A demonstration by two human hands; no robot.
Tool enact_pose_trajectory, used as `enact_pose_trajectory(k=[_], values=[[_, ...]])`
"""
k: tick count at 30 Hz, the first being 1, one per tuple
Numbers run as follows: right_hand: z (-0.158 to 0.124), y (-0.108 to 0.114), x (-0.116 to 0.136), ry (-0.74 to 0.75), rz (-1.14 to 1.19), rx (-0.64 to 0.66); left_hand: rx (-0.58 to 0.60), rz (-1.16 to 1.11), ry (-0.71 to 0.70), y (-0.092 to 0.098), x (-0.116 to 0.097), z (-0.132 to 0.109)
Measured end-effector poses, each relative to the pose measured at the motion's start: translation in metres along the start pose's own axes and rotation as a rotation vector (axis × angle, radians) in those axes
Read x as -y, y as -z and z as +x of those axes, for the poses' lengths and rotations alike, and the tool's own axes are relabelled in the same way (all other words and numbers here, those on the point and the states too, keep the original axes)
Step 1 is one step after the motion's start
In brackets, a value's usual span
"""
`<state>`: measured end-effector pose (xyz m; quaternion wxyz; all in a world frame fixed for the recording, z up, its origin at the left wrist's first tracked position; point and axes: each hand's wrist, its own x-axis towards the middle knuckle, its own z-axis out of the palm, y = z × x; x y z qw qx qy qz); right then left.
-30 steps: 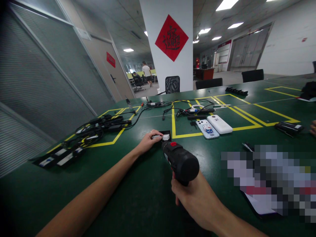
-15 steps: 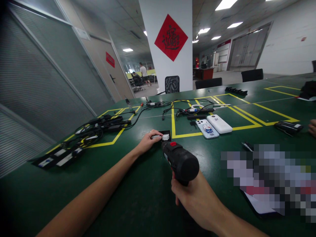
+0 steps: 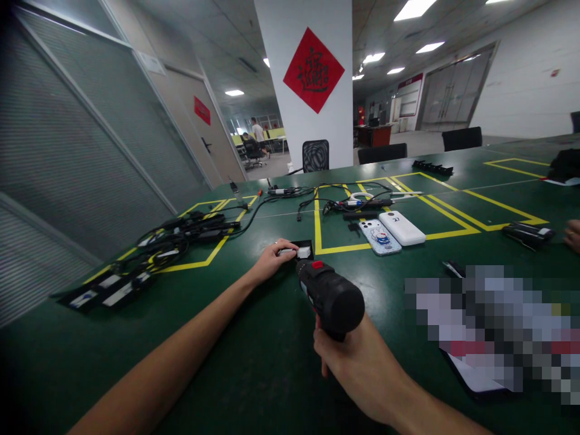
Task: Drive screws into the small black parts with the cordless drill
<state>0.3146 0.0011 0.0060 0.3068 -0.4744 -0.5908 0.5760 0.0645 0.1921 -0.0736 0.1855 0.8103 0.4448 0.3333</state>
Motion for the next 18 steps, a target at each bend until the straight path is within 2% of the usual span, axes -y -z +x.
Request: enact_pose_trajectory(k=[18], values=[[-0.0009,0.0014,-0.0026,0.092,0.060,0.008,0.007,-0.036,0.012,0.0006,-0.0016,0.0006]])
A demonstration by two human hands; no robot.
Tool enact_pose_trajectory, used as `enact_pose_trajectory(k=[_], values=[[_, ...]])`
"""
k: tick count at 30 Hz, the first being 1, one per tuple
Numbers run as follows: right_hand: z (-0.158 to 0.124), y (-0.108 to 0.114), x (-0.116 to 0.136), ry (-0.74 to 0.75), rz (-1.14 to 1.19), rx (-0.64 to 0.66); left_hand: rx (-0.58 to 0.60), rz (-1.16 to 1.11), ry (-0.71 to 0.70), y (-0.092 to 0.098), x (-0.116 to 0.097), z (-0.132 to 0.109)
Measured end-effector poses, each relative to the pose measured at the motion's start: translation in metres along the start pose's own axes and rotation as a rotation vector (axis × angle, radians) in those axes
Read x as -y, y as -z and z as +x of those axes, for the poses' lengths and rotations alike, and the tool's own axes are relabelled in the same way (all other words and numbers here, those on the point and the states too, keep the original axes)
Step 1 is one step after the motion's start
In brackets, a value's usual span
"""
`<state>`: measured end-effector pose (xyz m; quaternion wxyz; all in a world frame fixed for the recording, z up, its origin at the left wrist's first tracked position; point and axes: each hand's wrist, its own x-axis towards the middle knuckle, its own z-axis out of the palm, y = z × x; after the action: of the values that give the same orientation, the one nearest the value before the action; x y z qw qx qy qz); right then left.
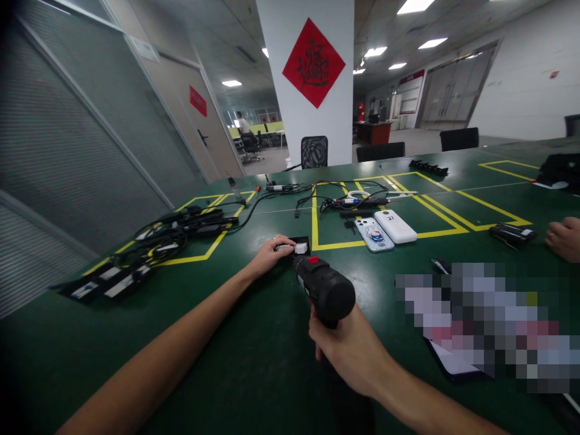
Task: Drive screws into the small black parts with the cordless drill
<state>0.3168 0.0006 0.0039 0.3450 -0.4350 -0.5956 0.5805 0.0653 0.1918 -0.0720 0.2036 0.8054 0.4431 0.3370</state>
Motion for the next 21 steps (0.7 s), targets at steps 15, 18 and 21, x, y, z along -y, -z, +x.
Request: enact_pose_trajectory(k=[15,18,21], values=[[0.0054,0.0003,-0.0071,0.009,0.001,0.019,0.001,0.040,-0.019,-0.0015,0.0028,0.0007],[0.0052,-0.0008,-0.0067,-0.016,0.005,0.004,-0.007,0.048,-0.021,-0.0023,0.0043,-0.0001],[0.0055,-0.0013,-0.0064,-0.025,0.002,-0.007,-0.013,0.054,-0.024,-0.0027,0.0056,-0.0007]])
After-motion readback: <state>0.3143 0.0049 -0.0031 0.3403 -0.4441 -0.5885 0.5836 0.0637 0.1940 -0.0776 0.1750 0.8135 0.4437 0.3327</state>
